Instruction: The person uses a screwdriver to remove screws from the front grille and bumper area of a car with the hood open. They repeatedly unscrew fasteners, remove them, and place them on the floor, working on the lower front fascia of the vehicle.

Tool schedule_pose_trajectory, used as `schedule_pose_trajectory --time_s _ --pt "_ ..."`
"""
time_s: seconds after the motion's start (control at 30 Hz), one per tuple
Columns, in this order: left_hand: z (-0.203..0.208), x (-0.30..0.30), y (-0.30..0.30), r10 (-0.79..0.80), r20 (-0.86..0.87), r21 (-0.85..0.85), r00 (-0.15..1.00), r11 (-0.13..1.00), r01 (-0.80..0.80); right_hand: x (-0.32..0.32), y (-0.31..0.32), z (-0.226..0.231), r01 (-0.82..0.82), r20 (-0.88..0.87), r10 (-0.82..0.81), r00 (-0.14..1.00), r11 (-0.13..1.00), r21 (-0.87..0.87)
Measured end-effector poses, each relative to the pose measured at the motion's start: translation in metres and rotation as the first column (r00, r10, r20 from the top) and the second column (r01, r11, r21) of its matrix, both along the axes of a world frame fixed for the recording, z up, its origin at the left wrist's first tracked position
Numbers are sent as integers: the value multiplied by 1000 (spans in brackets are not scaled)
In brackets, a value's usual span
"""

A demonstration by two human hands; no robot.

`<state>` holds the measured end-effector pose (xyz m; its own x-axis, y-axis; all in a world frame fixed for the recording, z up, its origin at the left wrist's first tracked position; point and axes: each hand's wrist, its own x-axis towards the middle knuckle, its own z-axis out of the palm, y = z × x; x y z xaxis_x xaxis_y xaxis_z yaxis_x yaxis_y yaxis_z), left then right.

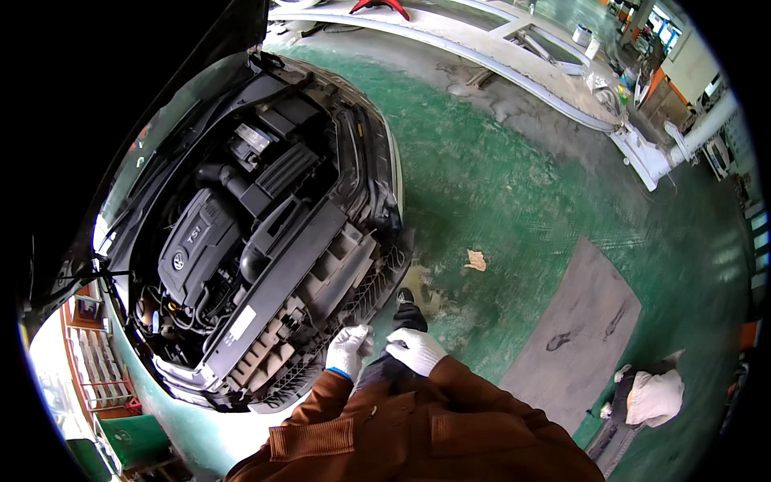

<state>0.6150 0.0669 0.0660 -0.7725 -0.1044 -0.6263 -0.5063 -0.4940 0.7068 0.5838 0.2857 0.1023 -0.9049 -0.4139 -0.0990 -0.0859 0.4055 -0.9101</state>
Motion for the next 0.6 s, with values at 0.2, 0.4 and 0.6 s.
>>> schedule_pose_trajectory --time_s 0.2,0.4,0.6 --pt "-26 -154 -16 157 -130 -131 979 976 -173 -86 122 -81 -13 251 -87 964 928 372" --pt "-6 -363 -66 162 -208 -308 965 925 -221 -113 298 -160 138 357 -506 785 705 696" --pt "34 -585 -106 -46 -278 -589 959 797 -132 -151 355 -160 157 605 -700 380 693 704"
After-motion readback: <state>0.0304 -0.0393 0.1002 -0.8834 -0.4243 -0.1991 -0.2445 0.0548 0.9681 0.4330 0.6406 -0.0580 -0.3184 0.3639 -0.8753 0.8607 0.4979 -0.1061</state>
